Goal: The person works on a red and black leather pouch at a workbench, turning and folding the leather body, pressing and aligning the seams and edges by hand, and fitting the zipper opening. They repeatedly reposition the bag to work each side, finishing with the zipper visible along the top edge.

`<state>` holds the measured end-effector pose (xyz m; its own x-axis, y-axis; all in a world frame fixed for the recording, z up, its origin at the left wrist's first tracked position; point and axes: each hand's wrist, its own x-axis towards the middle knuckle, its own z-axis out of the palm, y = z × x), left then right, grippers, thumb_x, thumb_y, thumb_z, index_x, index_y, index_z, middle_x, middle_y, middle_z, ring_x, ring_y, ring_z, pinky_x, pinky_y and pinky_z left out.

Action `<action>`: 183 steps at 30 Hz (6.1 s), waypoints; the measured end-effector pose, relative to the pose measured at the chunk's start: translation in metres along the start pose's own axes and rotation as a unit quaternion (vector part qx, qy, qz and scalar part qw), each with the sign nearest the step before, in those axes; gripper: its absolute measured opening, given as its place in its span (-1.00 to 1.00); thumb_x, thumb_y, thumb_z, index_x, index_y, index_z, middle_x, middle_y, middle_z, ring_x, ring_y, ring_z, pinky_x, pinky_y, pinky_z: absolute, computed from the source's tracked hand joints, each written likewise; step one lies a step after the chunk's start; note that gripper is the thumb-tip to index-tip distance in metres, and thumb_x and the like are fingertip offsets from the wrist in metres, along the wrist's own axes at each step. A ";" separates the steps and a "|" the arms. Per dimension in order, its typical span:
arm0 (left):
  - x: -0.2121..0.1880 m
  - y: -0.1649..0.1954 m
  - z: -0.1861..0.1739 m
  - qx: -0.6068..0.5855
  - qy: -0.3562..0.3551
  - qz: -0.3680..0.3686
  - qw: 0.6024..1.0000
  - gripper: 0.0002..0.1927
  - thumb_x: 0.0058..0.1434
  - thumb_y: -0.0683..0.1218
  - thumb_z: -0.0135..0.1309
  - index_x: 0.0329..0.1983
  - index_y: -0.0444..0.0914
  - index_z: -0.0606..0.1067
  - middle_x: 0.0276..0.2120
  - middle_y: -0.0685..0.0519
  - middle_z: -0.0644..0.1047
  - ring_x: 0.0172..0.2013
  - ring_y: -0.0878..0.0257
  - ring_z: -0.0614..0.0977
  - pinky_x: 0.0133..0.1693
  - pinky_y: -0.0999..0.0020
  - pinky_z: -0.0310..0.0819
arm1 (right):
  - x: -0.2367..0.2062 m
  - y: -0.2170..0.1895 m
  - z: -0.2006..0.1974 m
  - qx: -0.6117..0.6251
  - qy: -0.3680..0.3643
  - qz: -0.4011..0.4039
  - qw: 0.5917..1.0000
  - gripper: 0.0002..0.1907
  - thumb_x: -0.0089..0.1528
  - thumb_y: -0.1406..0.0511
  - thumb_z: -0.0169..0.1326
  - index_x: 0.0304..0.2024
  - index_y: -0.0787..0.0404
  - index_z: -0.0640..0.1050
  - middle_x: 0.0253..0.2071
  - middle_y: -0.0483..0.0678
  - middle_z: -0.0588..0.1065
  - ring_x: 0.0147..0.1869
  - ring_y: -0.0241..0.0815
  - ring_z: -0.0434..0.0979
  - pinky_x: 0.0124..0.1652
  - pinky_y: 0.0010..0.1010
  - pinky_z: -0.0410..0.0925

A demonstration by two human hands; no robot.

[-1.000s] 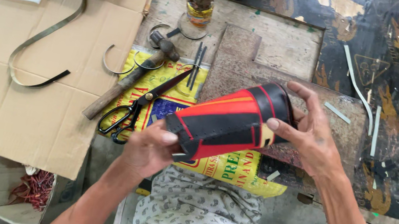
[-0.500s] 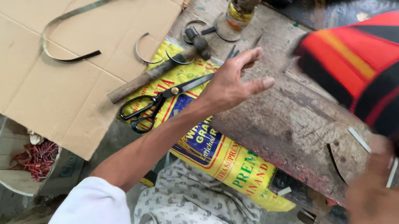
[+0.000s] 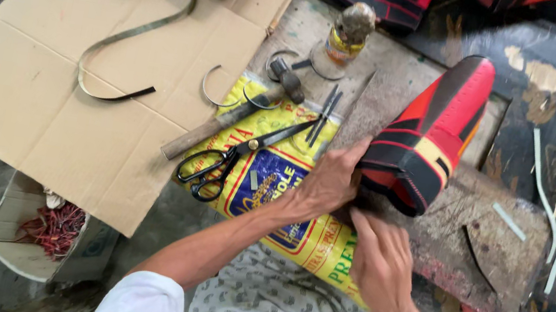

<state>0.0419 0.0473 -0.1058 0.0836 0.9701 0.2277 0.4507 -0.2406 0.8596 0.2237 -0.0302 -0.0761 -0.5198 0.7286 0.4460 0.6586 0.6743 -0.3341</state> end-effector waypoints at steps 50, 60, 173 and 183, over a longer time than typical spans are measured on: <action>-0.105 0.098 -0.115 -0.404 -0.181 -0.141 0.885 -0.72 0.35 -0.35 -0.01 0.11 -0.40 0.48 -0.03 -0.03 0.49 -0.18 0.21 0.73 -0.16 0.42 0.62 | 0.056 0.000 -0.074 -0.036 0.093 0.136 0.986 -0.38 0.21 0.50 0.00 0.37 0.33 0.41 0.10 0.25 0.41 0.18 0.21 0.44 0.17 -0.12 0.36; -0.077 0.094 -0.003 -0.241 -0.110 -0.030 0.964 -0.66 0.20 -0.41 -0.10 0.03 -0.43 0.48 -0.12 -0.22 0.57 -0.26 -0.01 0.71 -0.20 0.18 0.64 | 0.035 0.001 -0.079 0.062 0.089 0.205 0.973 -0.23 0.17 0.60 0.06 0.46 0.27 0.32 0.14 0.18 0.36 0.07 0.06 0.49 -0.06 -0.27 0.50; -0.001 -0.012 0.073 0.086 -0.034 0.224 0.970 -0.43 0.30 0.07 0.12 0.33 -0.24 0.41 0.29 -0.16 0.45 0.33 -0.08 0.42 0.36 0.04 0.22 | -0.048 -0.020 0.019 -0.102 -0.057 0.267 0.957 -0.05 -0.18 0.45 0.20 0.33 0.37 0.33 0.18 0.22 0.32 0.16 0.25 0.31 0.00 -0.01 0.25; 0.006 -0.005 0.076 0.089 -0.063 0.176 0.978 -0.34 0.28 0.17 0.11 0.37 -0.22 0.35 0.33 -0.17 0.39 0.35 -0.10 0.36 0.36 0.04 0.18 | -0.036 -0.011 0.025 -0.116 -0.057 0.285 0.950 -0.20 -0.10 0.44 0.21 0.26 0.19 0.44 0.05 0.16 0.44 0.07 0.26 0.40 -0.06 0.04 0.34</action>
<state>0.1074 0.0567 -0.1438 0.3664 0.8263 0.4277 0.5203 -0.5630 0.6421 0.2217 -0.0606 -0.1094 -0.0901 0.9845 0.1505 0.9458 0.1320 -0.2969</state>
